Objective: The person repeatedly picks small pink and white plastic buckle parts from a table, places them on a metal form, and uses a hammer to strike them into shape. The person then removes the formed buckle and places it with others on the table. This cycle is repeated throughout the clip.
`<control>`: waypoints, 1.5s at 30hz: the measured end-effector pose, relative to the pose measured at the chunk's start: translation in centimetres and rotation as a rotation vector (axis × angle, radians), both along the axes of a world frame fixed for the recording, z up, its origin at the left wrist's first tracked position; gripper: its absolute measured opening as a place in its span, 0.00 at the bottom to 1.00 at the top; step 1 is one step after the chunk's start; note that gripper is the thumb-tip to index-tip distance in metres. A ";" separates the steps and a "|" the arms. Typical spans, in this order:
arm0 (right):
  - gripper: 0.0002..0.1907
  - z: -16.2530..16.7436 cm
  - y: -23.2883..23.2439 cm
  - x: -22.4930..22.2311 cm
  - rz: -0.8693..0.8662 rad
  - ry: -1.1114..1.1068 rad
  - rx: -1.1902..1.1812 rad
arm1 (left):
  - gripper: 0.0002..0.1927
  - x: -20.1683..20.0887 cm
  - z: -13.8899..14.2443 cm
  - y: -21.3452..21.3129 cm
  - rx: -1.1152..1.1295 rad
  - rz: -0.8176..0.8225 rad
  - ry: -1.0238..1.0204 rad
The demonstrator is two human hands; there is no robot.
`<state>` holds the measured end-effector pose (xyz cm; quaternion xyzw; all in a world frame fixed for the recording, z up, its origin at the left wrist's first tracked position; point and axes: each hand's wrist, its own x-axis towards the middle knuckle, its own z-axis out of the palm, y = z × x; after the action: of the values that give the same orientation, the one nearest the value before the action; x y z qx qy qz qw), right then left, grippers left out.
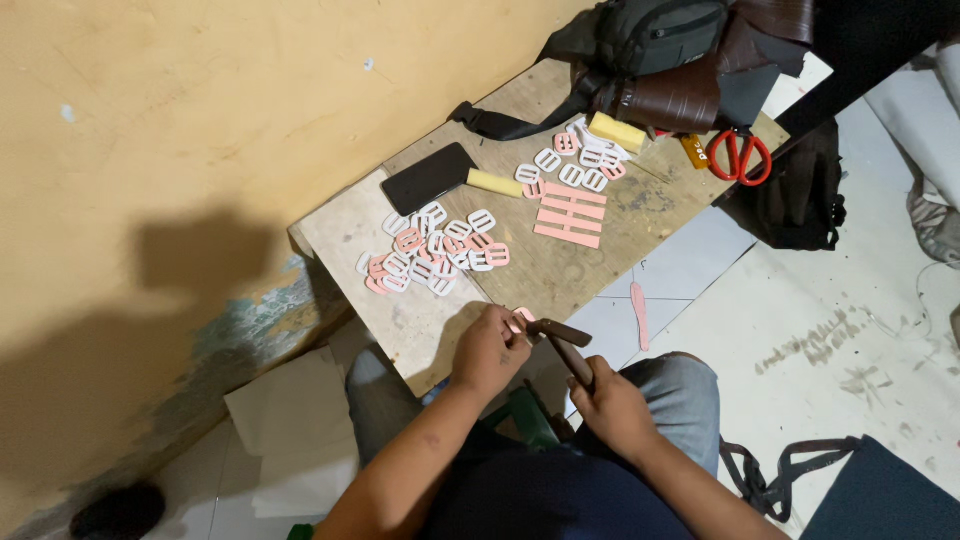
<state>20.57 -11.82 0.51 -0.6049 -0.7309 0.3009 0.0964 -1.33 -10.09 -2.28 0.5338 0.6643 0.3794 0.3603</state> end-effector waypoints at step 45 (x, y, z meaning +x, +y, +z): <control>0.16 0.4 0.5 0.0 0.006 0.111 0.092 | 0.08 -0.8 1.2 -0.4 0.339 -0.166 0.216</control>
<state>20.57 -11.36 0.95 -0.5801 -0.7392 0.3004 0.1637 -2.16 -10.51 -1.11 0.6772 0.5794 0.3954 0.2222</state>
